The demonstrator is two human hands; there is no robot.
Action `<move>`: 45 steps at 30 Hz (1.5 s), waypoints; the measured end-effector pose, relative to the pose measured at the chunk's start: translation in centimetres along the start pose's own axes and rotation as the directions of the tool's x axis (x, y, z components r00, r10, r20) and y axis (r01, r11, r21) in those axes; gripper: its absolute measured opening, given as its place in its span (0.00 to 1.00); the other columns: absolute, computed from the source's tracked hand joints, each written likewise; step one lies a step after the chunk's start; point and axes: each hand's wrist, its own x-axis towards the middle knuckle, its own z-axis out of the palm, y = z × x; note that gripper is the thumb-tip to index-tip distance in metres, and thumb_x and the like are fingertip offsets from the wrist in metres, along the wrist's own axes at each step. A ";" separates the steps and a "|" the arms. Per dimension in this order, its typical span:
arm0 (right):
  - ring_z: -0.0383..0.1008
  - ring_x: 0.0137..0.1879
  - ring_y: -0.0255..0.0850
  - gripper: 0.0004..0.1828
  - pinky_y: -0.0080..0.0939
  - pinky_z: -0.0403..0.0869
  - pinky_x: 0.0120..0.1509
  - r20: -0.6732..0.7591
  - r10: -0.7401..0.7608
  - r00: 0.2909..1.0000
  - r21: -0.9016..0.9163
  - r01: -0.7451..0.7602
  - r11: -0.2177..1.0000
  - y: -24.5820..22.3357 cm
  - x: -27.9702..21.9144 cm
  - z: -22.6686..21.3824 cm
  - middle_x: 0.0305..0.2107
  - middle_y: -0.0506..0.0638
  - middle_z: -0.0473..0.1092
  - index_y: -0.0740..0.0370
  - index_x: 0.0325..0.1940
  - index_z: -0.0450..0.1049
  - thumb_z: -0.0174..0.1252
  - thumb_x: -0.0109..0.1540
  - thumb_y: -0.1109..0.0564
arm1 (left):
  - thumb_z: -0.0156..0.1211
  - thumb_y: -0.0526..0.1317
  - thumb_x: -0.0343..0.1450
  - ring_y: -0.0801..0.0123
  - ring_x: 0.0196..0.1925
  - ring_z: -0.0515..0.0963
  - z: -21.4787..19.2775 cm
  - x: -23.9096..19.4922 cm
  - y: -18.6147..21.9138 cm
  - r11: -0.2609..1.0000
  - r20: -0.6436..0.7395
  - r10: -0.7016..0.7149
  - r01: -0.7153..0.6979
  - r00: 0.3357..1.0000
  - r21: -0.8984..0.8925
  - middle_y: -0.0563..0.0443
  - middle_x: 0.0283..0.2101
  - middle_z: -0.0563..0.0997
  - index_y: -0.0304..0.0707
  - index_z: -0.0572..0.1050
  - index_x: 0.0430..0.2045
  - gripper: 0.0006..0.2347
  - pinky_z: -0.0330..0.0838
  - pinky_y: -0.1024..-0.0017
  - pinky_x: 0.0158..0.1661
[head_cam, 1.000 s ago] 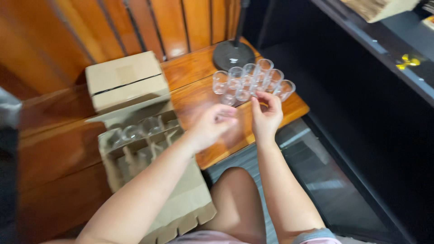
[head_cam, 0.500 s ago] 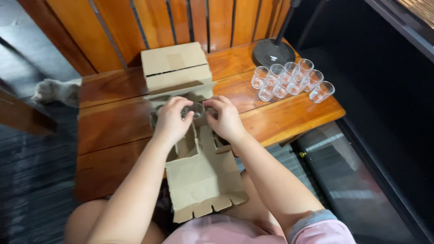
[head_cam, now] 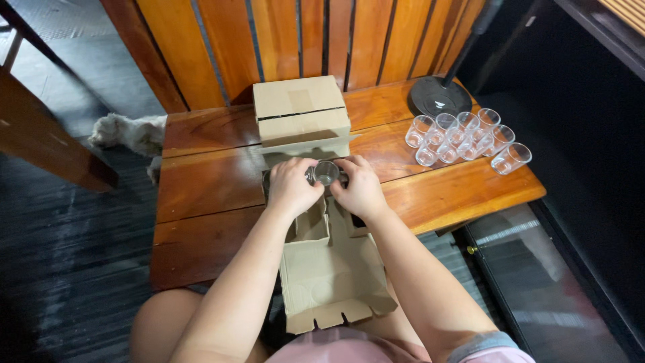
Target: The person opens a cardboard box containing a set of small clear glasses. They remove each glass one by one from the cardboard dividers and place them in a row on the wooden bench next to the box.
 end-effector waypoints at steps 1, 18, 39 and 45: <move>0.76 0.55 0.56 0.26 0.54 0.77 0.59 -0.001 -0.002 1.000 -0.002 0.002 1.000 0.1 0.0 0.0 0.46 0.54 0.72 0.55 0.54 0.79 0.62 0.51 0.52 | 0.67 0.48 0.60 0.59 0.58 0.80 0.0 0.1 0.1 1.000 0.022 -0.031 0.031 0.999 0.001 0.54 0.50 0.81 0.56 0.79 0.49 0.21 0.60 0.57 0.66; 0.77 0.54 0.56 0.27 0.51 0.76 0.58 0.000 0.005 1.000 -0.020 -0.005 1.000 0.5 -0.2 0.2 0.45 0.54 0.73 0.56 0.57 0.79 0.62 0.52 0.52 | 0.66 0.48 0.62 0.62 0.64 0.77 -0.7 0.2 0.2 0.992 0.163 -0.087 0.102 0.983 -0.081 0.55 0.57 0.81 0.54 0.78 0.55 0.24 0.52 0.57 0.70; 0.75 0.60 0.49 0.31 0.49 0.76 0.63 0.120 0.137 0.983 -0.052 -0.132 0.990 0.3 0.5 0.1 0.50 0.49 0.72 0.51 0.59 0.77 0.64 0.52 0.45 | 0.69 0.46 0.64 0.66 0.65 0.76 -0.9 0.5 0.1 0.992 0.215 -0.099 0.114 0.972 -0.058 0.58 0.59 0.80 0.55 0.76 0.57 0.24 0.49 0.58 0.71; 0.73 0.62 0.53 0.31 0.52 0.73 0.66 0.193 0.141 0.971 -0.115 -0.120 0.986 -0.3 0.7 -0.3 0.51 0.52 0.72 0.53 0.60 0.76 0.61 0.54 0.44 | 0.73 0.47 0.60 0.66 0.62 0.78 -0.5 0.8 0.1 0.988 0.176 -0.119 0.133 0.977 -0.072 0.60 0.55 0.82 0.56 0.78 0.54 0.25 0.52 0.60 0.70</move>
